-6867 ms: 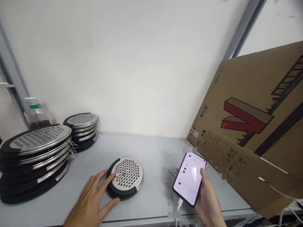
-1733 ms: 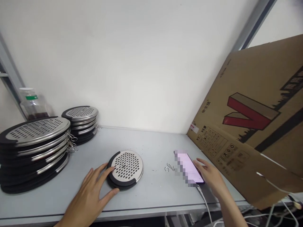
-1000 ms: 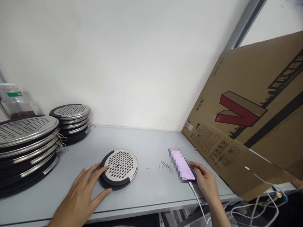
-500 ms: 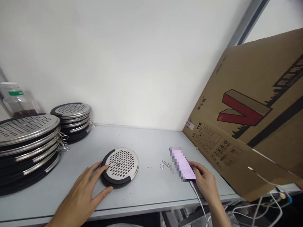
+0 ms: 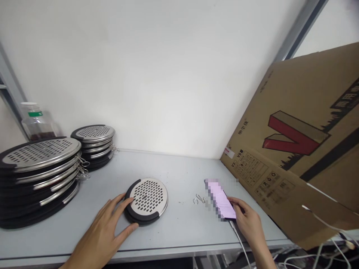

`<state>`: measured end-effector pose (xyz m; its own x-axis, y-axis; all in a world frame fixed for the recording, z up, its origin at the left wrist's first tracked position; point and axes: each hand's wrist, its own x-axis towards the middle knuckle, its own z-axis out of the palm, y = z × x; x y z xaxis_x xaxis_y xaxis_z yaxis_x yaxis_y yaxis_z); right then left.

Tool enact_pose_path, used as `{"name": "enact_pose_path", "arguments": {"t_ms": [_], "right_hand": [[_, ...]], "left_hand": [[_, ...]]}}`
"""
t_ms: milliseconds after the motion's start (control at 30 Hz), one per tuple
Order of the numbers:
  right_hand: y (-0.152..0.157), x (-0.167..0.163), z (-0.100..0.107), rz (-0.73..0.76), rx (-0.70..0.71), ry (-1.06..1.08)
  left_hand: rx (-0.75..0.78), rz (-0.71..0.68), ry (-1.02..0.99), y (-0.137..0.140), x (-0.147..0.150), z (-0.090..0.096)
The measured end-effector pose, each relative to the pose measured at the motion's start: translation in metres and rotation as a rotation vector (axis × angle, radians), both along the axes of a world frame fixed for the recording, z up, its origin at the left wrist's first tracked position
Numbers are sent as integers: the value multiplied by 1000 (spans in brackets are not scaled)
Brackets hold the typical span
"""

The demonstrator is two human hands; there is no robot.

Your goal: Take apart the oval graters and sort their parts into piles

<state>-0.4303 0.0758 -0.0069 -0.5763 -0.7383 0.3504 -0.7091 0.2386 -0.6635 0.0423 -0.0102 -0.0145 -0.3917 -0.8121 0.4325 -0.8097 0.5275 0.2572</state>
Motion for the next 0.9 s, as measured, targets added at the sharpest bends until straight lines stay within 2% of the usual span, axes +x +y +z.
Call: {"name": "enact_pose_path", "arguments": {"t_ms": [467,900], "right_hand": [[-1,1,0,-4,-17,41],[-2,2,0,-5,-26,51]], "left_hand": [[-31,-8,4,-1,-1,1],[12,8,1,-1,0,-1]]}}
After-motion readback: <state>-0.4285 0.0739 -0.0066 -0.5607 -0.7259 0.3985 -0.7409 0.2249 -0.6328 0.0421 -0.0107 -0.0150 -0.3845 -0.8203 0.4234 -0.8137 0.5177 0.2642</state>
